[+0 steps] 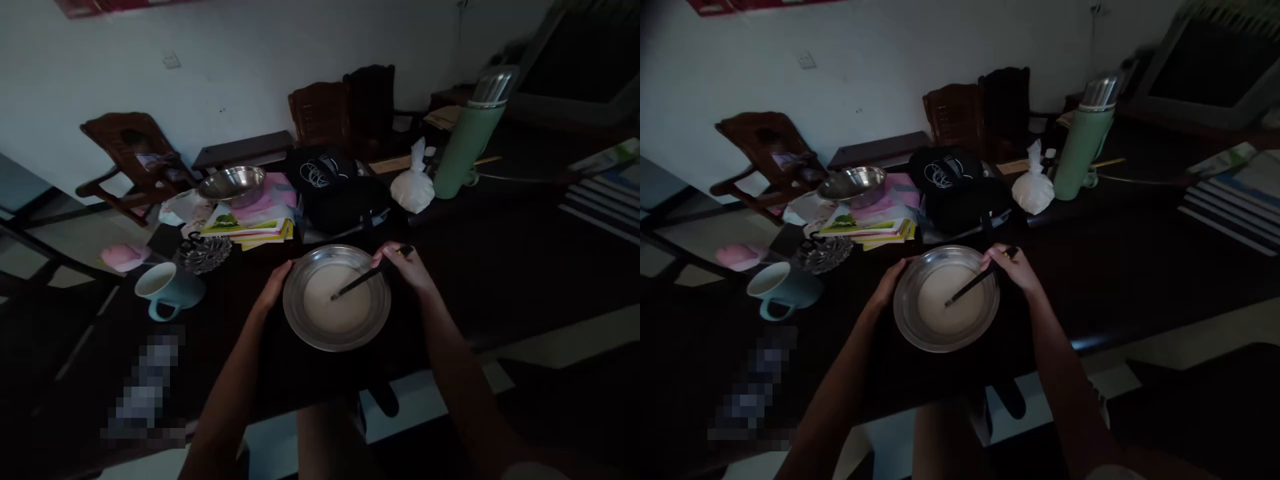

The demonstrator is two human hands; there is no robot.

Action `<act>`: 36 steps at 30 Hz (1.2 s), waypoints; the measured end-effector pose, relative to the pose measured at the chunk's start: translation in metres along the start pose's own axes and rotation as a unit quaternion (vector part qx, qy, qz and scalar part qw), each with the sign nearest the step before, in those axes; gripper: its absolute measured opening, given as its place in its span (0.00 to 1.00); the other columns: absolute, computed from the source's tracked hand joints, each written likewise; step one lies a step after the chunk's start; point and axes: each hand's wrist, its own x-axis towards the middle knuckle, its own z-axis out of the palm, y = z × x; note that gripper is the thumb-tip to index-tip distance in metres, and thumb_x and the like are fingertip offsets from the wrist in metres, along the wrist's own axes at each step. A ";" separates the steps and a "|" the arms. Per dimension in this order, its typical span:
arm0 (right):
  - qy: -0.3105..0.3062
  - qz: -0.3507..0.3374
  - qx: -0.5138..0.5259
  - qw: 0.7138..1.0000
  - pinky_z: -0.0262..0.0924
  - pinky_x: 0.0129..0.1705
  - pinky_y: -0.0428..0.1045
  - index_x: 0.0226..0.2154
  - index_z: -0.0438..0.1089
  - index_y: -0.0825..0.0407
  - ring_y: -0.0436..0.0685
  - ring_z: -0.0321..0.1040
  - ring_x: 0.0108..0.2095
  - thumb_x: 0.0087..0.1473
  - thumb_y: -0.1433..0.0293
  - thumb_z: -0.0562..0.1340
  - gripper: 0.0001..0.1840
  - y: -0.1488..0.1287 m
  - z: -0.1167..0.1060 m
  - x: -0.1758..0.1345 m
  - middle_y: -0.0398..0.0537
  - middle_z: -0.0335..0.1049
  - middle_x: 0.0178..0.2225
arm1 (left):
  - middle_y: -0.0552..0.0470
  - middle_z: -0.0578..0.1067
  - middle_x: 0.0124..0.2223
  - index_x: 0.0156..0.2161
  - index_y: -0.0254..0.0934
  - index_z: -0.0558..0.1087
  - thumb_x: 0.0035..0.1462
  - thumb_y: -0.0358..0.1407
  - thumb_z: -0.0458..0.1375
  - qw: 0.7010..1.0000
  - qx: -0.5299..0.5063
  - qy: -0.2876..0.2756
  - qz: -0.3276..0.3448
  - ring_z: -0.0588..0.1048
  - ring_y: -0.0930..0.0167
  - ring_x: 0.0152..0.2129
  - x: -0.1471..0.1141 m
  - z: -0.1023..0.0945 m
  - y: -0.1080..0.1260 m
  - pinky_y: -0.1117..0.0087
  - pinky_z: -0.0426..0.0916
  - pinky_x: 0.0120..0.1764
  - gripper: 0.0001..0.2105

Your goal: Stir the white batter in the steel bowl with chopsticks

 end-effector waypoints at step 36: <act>0.059 -0.009 -0.015 0.998 0.67 0.41 0.53 0.26 0.79 0.47 0.58 0.76 0.30 0.56 0.45 0.64 0.24 0.002 0.000 0.000 0.45 0.78 0.23 | 0.42 0.81 0.53 0.53 0.33 0.79 0.56 0.60 0.55 0.997 0.039 -0.058 0.014 0.74 0.52 0.54 -0.014 0.000 0.000 0.53 0.64 0.60 0.34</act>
